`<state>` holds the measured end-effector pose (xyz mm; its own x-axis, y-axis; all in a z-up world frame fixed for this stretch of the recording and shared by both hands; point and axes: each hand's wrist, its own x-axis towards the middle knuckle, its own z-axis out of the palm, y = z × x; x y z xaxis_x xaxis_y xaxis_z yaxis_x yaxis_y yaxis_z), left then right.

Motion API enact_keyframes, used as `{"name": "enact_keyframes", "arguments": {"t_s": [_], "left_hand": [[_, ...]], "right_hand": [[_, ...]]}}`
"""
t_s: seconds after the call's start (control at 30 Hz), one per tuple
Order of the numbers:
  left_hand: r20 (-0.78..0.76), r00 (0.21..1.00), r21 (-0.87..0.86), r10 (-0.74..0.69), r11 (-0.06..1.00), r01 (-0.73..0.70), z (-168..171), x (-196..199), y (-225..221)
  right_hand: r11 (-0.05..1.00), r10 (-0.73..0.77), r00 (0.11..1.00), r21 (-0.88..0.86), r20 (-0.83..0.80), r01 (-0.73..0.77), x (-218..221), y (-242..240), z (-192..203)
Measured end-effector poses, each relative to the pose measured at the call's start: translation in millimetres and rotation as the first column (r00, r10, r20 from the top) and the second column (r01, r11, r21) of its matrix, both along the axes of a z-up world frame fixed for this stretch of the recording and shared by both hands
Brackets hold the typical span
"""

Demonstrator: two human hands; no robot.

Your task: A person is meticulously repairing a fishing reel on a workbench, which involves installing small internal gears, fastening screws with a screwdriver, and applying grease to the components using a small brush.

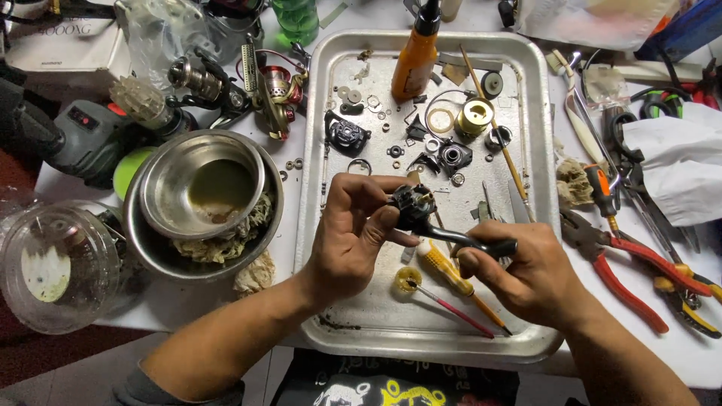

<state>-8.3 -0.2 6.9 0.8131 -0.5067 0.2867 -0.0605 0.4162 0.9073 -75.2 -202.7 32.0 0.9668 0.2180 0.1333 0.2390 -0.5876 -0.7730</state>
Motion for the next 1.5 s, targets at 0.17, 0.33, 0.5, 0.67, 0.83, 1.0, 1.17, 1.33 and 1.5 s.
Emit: {"name": "enact_keyframes", "arguments": {"t_s": [0.17,0.33,0.5,0.67,0.83,1.0,1.17,1.33,1.5], "left_hand": [[0.071,0.997,0.028,-0.002,1.000,0.000,4.0,1.5,3.2],[-0.010,0.997,-0.086,-0.078,0.993,0.077,6.2,3.6,2.3],[-0.040,0.993,-0.092,-0.111,0.990,0.107,8.5,3.5,4.0],[0.027,0.986,-0.112,-0.166,0.979,0.168,11.3,0.8,7.9],[0.187,0.970,-0.069,-0.153,0.983,0.168,16.3,1.9,9.2],[0.165,0.974,0.006,-0.154,0.988,0.155,19.3,-0.1,9.0],[0.034,0.978,-0.050,-0.207,0.977,0.208,12.9,0.7,8.2],[-0.091,0.962,-0.113,-0.257,0.963,0.246,8.3,1.2,8.0],[-0.193,0.935,-0.136,-0.296,0.952,0.273,3.9,3.2,7.4]], "right_hand": [[0.999,0.022,1.000,-0.031,0.005,-0.022,3.5,-15.3,-2.5],[0.997,0.037,0.999,-0.070,-0.028,-0.039,4.2,-29.3,-5.3],[0.991,0.111,0.994,-0.081,-0.004,-0.111,7.7,-33.0,-4.1],[0.995,0.083,0.996,-0.061,-0.017,-0.084,9.8,-38.1,-5.9],[0.998,0.070,0.997,0.005,-0.028,-0.070,12.0,-38.5,-5.2],[0.993,0.088,0.994,0.089,-0.059,-0.082,10.8,-39.3,-7.8],[0.981,0.072,0.991,0.189,-0.114,-0.050,9.1,-38.8,-11.3],[0.899,0.084,0.977,0.438,-0.198,0.011,6.7,-33.7,-15.3],[0.812,0.083,0.951,0.574,-0.297,0.108,6.4,-28.3,-6.3]]}}
